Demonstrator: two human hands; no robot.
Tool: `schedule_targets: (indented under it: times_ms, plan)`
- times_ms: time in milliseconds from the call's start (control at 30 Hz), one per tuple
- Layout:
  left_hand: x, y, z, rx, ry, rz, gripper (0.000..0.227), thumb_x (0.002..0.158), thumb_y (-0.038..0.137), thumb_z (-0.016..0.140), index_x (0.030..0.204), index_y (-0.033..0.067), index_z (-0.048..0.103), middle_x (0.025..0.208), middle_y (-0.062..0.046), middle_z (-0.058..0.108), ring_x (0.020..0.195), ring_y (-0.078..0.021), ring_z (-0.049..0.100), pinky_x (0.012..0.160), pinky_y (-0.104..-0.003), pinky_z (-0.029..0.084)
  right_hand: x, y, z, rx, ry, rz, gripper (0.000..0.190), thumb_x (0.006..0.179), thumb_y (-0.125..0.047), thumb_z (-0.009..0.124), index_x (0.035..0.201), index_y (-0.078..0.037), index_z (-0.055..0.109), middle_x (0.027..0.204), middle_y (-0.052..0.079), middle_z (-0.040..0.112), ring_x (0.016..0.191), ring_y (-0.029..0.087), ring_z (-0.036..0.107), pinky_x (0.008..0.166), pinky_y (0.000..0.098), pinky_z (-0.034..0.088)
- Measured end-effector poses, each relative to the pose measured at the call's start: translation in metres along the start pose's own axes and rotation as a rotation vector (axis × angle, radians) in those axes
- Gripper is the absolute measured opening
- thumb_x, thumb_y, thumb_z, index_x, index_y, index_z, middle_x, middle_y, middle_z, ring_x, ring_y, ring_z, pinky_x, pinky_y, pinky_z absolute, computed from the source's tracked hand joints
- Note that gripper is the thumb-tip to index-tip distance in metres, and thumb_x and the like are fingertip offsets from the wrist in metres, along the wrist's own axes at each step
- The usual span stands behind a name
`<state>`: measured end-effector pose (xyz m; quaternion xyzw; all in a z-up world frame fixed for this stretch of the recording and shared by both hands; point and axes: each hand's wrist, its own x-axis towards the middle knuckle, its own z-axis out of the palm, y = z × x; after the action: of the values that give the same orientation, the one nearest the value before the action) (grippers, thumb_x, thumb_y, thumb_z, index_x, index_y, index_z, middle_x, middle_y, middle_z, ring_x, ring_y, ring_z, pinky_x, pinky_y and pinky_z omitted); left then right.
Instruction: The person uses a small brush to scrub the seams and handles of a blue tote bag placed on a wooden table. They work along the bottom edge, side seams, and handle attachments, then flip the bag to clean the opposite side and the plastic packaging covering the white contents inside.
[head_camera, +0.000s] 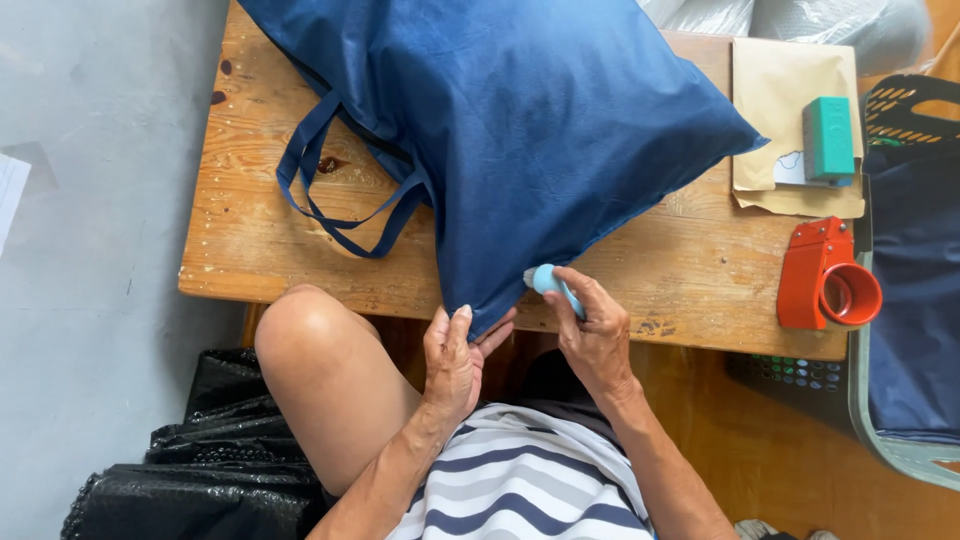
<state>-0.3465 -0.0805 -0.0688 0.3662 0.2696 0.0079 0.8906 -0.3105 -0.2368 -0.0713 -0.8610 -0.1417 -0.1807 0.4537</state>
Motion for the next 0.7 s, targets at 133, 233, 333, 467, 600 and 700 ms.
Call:
schedule_targets:
  times_ms: [133, 233, 333, 467, 600, 700]
  plan:
    - [0.010, -0.017, -0.012, -0.059, 0.030, 0.027, 0.013, 0.100, 0.015, 0.061, 0.110, 0.0069, 0.062, 0.108, -0.023, 0.076, 0.098, -0.0372, 0.075, 0.091, -0.053, 0.061, -0.025, -0.007, 0.018, 0.003, -0.088, 0.000, 0.025, 0.092, -0.024, 0.073, 0.116, -0.018, 0.074, 0.083, 0.003, 0.071, 0.079, 0.027, 0.074, 0.068, 0.0351, 0.059]
    - [0.005, -0.004, 0.000, -0.019, 0.031, 0.029, 0.015, 0.098, 0.015, 0.064, 0.111, 0.0075, 0.061, 0.110, -0.022, 0.076, 0.101, -0.0361, 0.074, 0.091, -0.053, 0.061, -0.021, -0.003, 0.021, -0.050, -0.072, 0.013, 0.025, 0.091, -0.022, 0.074, 0.116, -0.018, 0.073, 0.078, 0.004, 0.069, 0.075, 0.028, 0.073, 0.065, 0.0360, 0.058]
    - [-0.002, 0.009, 0.008, 0.012, 0.046, 0.043, 0.013, 0.098, 0.015, 0.064, 0.108, 0.0070, 0.060, 0.111, -0.024, 0.076, 0.106, -0.0388, 0.072, 0.095, -0.057, 0.057, -0.002, 0.015, 0.003, -0.022, 0.077, 0.087, 0.028, 0.096, -0.018, 0.071, 0.122, -0.009, 0.068, 0.077, 0.015, 0.066, 0.072, 0.036, 0.069, 0.063, 0.0437, 0.053]
    - [0.001, 0.011, 0.009, 0.027, 0.066, 0.076, 0.009, 0.098, 0.013, 0.064, 0.102, 0.0073, 0.057, 0.110, -0.023, 0.077, 0.103, -0.0379, 0.073, 0.096, -0.059, 0.056, 0.025, 0.034, -0.014, -0.069, 0.182, 0.016, 0.067, 0.082, -0.033, 0.089, 0.136, -0.007, 0.059, 0.067, 0.009, 0.057, 0.058, 0.026, 0.061, 0.058, 0.0345, 0.052]
    - [0.005, 0.007, 0.007, 0.064, 0.063, 0.098, 0.010, 0.097, 0.013, 0.065, 0.100, 0.0080, 0.057, 0.109, -0.023, 0.077, 0.102, -0.0358, 0.074, 0.095, -0.058, 0.057, 0.062, 0.016, 0.003, -0.203, -0.005, -0.231, 0.070, 0.071, -0.033, 0.092, 0.135, -0.017, 0.067, 0.077, 0.002, 0.070, 0.066, 0.023, 0.069, 0.061, 0.0349, 0.057]
    - [0.020, 0.005, 0.001, 0.051, 0.098, 0.109, 0.013, 0.097, 0.013, 0.065, 0.100, 0.0072, 0.054, 0.109, -0.025, 0.076, 0.102, -0.0378, 0.073, 0.095, -0.058, 0.056, 0.077, 0.028, 0.046, -0.382, 0.006, -0.352, 0.060, 0.081, -0.038, 0.084, 0.134, -0.016, 0.066, 0.068, 0.004, 0.064, 0.059, 0.022, 0.067, 0.056, 0.0337, 0.056]
